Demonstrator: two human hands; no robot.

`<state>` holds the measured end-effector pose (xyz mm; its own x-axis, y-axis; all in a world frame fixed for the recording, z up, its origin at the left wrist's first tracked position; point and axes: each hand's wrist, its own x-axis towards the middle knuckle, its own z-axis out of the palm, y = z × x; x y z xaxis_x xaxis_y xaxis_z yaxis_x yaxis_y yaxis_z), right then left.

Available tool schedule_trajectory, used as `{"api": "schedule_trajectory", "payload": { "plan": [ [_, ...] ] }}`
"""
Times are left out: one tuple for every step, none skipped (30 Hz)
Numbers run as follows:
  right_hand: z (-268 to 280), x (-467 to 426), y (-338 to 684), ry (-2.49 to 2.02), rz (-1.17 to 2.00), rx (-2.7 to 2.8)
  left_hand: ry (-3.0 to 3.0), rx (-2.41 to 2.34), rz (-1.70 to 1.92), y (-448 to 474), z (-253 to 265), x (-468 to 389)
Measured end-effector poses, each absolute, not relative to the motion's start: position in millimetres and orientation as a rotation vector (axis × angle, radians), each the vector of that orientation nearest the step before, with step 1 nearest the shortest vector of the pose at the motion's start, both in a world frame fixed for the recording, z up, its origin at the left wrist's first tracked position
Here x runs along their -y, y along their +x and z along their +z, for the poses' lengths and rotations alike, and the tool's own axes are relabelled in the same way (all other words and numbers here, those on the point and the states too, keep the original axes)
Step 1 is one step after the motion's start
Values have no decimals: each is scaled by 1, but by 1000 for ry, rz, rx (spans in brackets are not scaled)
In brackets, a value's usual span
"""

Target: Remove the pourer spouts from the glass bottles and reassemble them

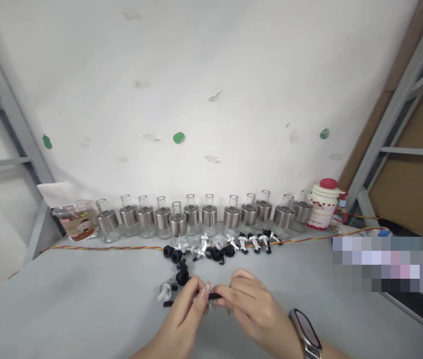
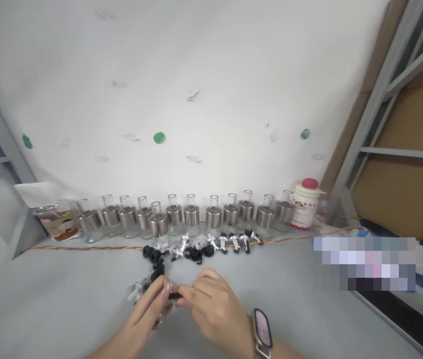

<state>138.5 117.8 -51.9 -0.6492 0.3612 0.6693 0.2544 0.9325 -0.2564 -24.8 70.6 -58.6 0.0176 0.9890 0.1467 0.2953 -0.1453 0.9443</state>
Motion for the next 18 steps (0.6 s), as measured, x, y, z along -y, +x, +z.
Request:
{"api": "schedule_trajectory", "payload": {
  "plan": [
    [-53, -117, 138, -449, 207, 2298, 1541, -1354, 1165, -25, -58, -71],
    [-53, -117, 138, -462, 228, 2291, 1528, -1344, 1157, -25, -58, -71],
    [-54, -116, 137, -475, 236, 2288, 1516, -1328, 1144, -25, -58, -71],
    [-55, -116, 137, -488, 236, 2290, 1518, -1310, 1130, -26, -58, -71],
    [-56, -116, 137, -497, 231, 2296, 1524, -1289, 1113, -26, -59, -71],
    [-56, -115, 136, -502, 223, 2303, 1532, -1268, 1096, -26, -59, -71],
    [-57, -115, 136, -504, 212, 2311, 1541, -1250, 1082, -26, -60, -71],
    [-57, -115, 136, -501, 201, 2321, 1550, -1236, 1072, -26, -61, -71],
    [-57, -115, 136, -496, 190, 2331, 1561, -1229, 1069, -27, -61, -71],
    [-58, -116, 136, -490, 179, 2342, 1572, -1226, 1069, -27, -62, -72],
    [-58, -116, 136, -486, 171, 2351, 1584, -1224, 1067, -28, -62, -72],
    [-58, -117, 136, -481, 169, 2361, 1599, -1220, 1063, -28, -62, -72],
    [-58, -118, 137, -475, 170, 2372, 1617, -1214, 1052, -29, -62, -72],
    [-58, -118, 137, -466, 172, 2386, 1637, -1209, 1039, -30, -62, -73],
    [-58, -119, 137, -457, 173, 2400, 1657, -1204, 1022, -31, -62, -73],
    [-58, -119, 137, -445, 172, 2413, 1673, -1201, 1009, -31, -61, -73],
    [-58, -119, 137, -437, 166, 2422, 1682, -1203, 996, -32, -61, -73],
    [-59, -120, 137, -433, 159, 2424, 1686, -1207, 985, -32, -61, -74]
  ]
}}
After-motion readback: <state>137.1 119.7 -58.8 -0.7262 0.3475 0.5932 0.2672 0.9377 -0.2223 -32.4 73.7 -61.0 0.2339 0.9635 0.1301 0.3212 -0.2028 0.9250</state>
